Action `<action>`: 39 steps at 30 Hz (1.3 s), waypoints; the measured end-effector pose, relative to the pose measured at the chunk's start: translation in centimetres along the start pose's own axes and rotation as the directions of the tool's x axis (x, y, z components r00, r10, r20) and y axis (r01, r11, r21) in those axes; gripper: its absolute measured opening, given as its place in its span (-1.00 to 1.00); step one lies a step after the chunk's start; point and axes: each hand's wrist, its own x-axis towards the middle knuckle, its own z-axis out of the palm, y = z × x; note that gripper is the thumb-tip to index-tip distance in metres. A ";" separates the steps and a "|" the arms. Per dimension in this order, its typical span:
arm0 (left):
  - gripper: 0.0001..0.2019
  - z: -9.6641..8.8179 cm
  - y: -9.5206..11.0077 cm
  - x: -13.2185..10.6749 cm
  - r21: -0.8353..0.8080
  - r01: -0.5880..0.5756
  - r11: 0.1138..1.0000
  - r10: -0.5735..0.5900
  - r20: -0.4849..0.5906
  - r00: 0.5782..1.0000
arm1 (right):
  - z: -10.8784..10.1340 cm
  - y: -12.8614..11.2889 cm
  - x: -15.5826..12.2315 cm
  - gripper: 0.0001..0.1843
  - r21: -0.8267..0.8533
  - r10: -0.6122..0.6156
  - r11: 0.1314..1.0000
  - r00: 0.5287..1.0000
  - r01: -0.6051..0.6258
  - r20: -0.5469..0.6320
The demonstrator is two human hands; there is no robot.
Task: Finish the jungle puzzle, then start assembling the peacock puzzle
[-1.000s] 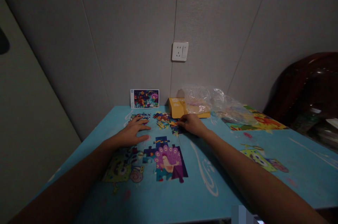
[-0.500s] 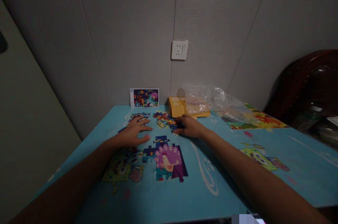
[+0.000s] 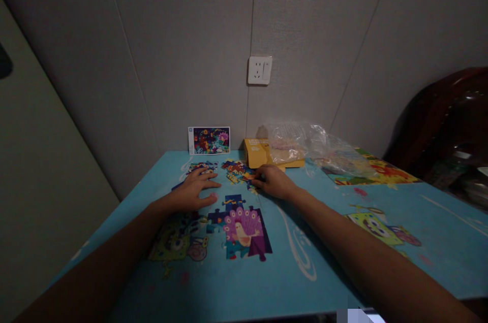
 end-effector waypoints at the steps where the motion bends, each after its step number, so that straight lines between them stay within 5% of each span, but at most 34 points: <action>1: -0.55 0.0 0.0 0.0 -0.001 -0.002 1.000 0.002 -0.001 1.000 | 0.0 -0.1 0.0 -0.81 -0.002 0.005 1.000 1.000 -0.005 -0.003; 16: -0.58 0.2 -0.2 0.3 0.025 -0.026 0.999 0.028 -0.081 0.996 | -0.9 0.1 -0.1 -0.71 -0.092 0.207 0.972 0.973 -0.216 -0.098; 19: -0.52 0.2 -0.8 0.6 0.023 0.120 0.992 -0.112 -0.222 0.968 | -0.5 0.1 0.0 -0.70 -0.103 0.204 0.972 0.978 -0.209 -0.051; 21: -0.42 0.2 -1.2 0.7 0.008 0.294 0.956 -0.277 -0.309 0.910 | -0.2 0.1 0.0 -0.69 -0.107 0.201 0.973 0.979 -0.203 -0.030; 23: -0.30 0.2 -1.7 0.6 -0.014 0.444 0.896 -0.424 -0.325 0.846 | -0.1 0.2 0.0 -0.70 -0.107 0.190 0.976 0.982 -0.191 -0.020; 25: -0.26 0.1 -2.1 0.5 -0.032 0.505 0.862 -0.493 -0.279 0.824 | 0.0 0.2 0.0 -0.71 -0.103 0.170 0.980 0.985 -0.170 -0.014; 39: -0.52 0.3 -2.4 0.7 -0.145 0.400 0.905 -0.425 -0.270 0.864 | -0.3 -1.1 -0.4 -0.68 -0.003 -0.062 0.998 0.997 0.062 0.056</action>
